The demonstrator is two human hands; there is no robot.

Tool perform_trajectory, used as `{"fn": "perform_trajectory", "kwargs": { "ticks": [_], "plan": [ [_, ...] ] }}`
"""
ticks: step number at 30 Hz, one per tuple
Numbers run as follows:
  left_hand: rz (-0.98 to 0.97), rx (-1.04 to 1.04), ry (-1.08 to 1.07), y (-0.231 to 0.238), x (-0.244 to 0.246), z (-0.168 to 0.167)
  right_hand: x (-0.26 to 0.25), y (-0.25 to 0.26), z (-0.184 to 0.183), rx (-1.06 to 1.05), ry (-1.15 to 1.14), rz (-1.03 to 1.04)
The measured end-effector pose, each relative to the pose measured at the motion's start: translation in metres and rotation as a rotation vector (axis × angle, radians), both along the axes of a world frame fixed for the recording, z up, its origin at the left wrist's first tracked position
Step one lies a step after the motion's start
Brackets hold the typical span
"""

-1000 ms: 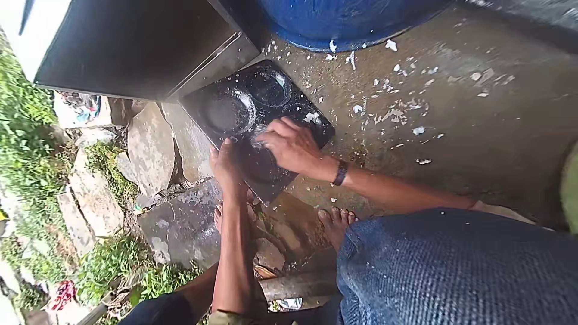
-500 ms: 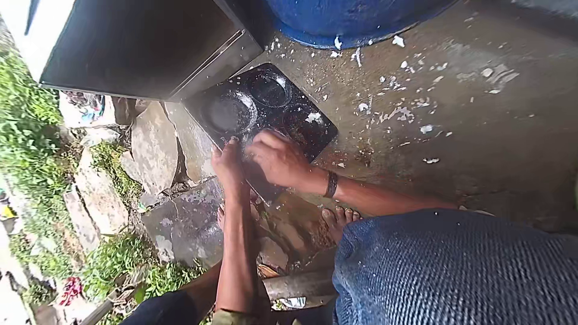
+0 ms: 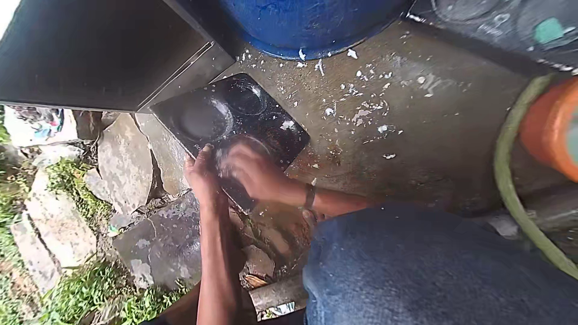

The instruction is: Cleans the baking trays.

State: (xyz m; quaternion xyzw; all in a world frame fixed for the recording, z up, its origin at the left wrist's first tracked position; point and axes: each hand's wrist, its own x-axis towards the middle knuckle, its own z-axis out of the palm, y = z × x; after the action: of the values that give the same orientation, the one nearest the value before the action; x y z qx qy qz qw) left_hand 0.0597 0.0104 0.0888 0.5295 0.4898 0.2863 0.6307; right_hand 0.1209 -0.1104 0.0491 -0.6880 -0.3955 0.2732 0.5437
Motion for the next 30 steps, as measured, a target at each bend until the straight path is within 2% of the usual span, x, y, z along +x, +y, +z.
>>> {"fn": "perform_trajectory", "kwargs": {
  "ticks": [3, 5, 7, 10, 13, 17, 19, 21, 24, 27, 30],
  "plan": [
    [-0.010, 0.045, 0.042, 0.013, -0.007, 0.002, -0.021, -0.034, -0.006, 0.123, 0.078, 0.053],
    [-0.009, 0.065, 0.063, 0.015, -0.012, 0.000, -0.015, -0.059, -0.022, 0.080, 0.003, 0.016],
    [-0.013, 0.052, 0.065, 0.014, -0.013, 0.001, 0.008, -0.072, -0.046, -0.066, -0.069, -0.084],
    [-0.009, 0.038, 0.067, 0.012, -0.007, 0.006, 0.056, -0.065, -0.100, -0.272, -0.179, -0.200],
    [-0.015, 0.031, 0.031, 0.013, -0.002, 0.005, 0.104, -0.048, -0.126, -0.316, -0.451, -0.142],
    [-0.016, 0.037, 0.050, 0.010, 0.000, 0.011, 0.120, -0.064, -0.120, -0.396, -0.677, -0.027],
    [-0.010, 0.040, 0.051, 0.009, 0.000, 0.012, 0.108, -0.082, -0.104, -0.499, -0.630, -0.007],
    [-0.007, 0.041, 0.045, 0.008, 0.000, 0.012, 0.085, -0.092, -0.083, -0.512, -0.500, 0.015],
    [-0.018, 0.041, 0.033, 0.006, 0.002, 0.014, 0.066, -0.074, -0.061, -0.344, -0.383, 0.025],
    [-0.029, 0.033, 0.022, 0.007, 0.006, 0.017, 0.081, -0.033, -0.079, -0.166, -0.480, -0.078],
    [-0.018, 0.019, 0.004, 0.008, 0.004, 0.018, 0.109, -0.031, -0.114, -0.301, -0.641, -0.131]
  ]
}}
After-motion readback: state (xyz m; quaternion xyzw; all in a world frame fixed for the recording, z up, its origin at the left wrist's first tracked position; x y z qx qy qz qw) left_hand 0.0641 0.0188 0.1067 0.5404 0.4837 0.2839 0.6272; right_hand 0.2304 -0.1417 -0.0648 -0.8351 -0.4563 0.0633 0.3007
